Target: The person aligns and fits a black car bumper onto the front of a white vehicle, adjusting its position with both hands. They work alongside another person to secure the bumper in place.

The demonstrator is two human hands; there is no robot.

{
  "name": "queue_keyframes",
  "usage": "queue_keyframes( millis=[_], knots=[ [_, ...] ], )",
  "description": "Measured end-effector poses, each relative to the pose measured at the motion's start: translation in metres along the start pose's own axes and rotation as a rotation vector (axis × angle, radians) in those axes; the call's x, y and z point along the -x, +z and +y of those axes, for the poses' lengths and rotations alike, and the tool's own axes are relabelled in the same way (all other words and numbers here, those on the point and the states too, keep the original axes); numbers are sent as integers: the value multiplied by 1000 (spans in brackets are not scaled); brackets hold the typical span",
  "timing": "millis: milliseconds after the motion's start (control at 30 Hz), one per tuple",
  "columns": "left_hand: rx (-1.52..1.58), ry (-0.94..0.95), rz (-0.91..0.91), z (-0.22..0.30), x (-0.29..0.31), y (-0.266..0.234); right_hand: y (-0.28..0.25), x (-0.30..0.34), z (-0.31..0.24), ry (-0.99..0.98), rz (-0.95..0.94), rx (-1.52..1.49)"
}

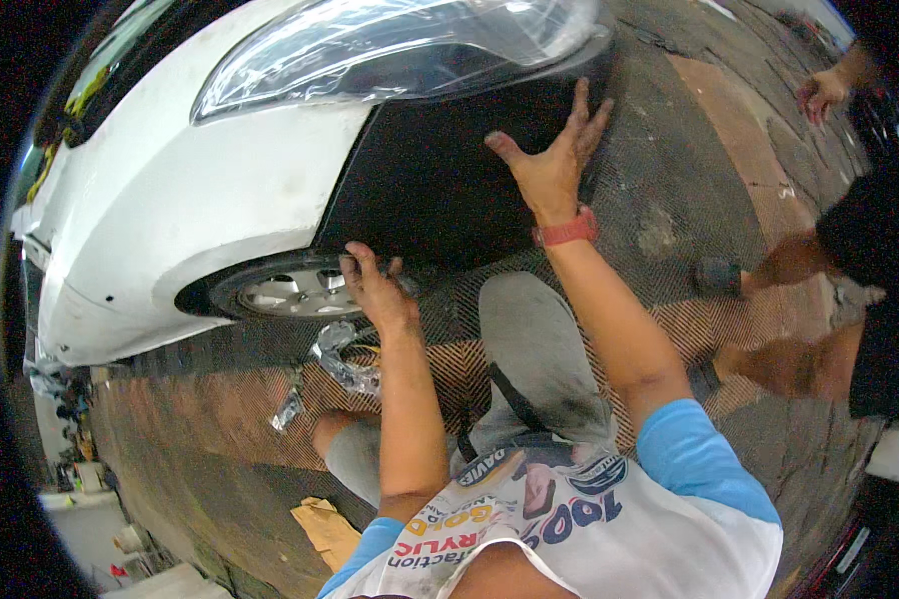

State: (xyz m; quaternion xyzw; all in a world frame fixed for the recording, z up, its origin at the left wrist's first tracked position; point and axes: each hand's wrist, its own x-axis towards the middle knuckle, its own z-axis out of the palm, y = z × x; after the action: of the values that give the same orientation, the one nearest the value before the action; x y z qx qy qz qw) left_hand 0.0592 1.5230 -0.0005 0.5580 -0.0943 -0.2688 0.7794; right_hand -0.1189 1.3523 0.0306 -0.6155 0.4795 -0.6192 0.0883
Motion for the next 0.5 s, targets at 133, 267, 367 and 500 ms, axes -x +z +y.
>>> queue_keyframes(
  millis=[133, 267, 367, 500],
  knots=[
    [21, 1, 58, 5, 6, 8, -2, 4, -3, -34, -43, 52],
    [-32, 132, 115, 6, 11, 19, -4, 5, -8, -48, -47, 66],
    [-35, 290, 46, 33, 17, 28, -5, 6, -9, -75, -41, 36],
    [-88, 311, 103, 32, -1, 37, -5, 5, -12, -59, -55, 61]
  ],
)
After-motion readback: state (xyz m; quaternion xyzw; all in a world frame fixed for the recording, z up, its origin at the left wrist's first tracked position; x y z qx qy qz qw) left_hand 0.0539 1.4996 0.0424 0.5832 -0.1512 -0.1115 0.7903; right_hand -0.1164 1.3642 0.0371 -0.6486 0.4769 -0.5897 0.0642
